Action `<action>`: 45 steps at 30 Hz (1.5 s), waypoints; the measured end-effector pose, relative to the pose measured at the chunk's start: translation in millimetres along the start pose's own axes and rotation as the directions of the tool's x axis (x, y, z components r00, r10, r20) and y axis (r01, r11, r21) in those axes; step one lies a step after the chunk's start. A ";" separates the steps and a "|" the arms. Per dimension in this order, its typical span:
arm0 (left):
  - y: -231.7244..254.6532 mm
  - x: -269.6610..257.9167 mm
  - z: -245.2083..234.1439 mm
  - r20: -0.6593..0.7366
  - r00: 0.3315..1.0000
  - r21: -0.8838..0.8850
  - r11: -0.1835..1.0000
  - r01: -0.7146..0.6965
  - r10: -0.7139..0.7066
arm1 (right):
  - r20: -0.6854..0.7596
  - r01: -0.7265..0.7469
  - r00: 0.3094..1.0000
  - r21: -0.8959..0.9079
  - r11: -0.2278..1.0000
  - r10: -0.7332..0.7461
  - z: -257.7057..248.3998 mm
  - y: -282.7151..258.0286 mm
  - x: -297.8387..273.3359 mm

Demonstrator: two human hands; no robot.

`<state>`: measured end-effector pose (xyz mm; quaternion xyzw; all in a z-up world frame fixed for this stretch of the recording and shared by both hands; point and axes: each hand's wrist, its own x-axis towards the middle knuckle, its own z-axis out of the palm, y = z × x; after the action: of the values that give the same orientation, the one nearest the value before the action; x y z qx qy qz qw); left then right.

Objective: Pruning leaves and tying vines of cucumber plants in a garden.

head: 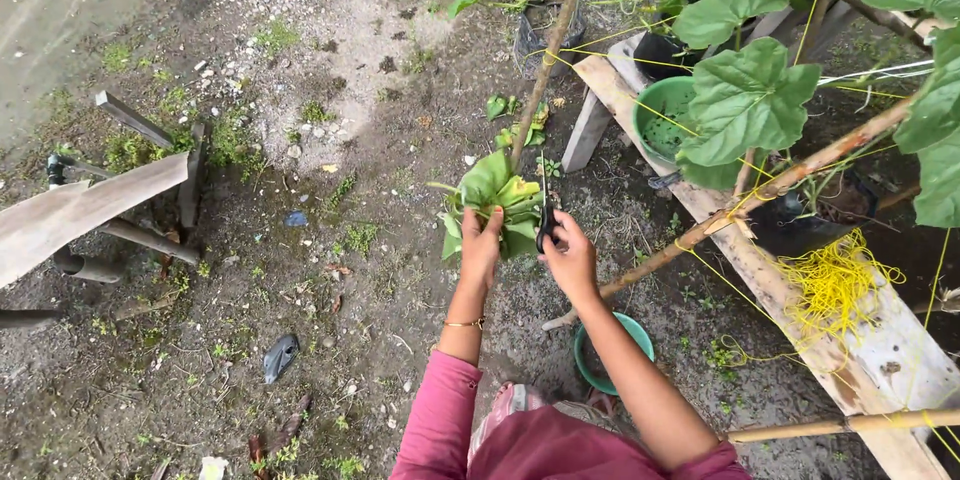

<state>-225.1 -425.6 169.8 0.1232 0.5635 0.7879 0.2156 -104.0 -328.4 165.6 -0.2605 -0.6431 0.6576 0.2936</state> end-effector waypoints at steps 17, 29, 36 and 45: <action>51.7 0.6 -84.3 0.168 0.981 0.067 0.991 -0.113 0.100 | 0.044 0.177 0.983 0.035 0.984 -0.178 15.3 -28.2 3.3; 52.3 -20.3 -93.4 0.415 0.882 0.372 0.844 -0.388 0.223 | 0.598 -0.226 0.785 0.029 0.974 0.164 -15.9 -44.3 6.7; 19.3 -17.2 -89.0 0.414 0.901 0.176 0.960 -0.217 0.128 | 0.794 -0.194 0.608 0.125 0.973 0.019 -36.1 -43.2 -2.7; -6.6 -30.3 -26.1 0.552 0.826 0.111 0.972 -0.206 0.112 | 0.688 -0.232 0.707 0.008 0.973 0.163 -98.8 -23.9 -8.3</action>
<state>-208.7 -460.1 156.3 0.4049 0.5307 0.6864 0.2884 -25.9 -265.9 185.6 -0.0537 -0.6424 0.7641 -0.0238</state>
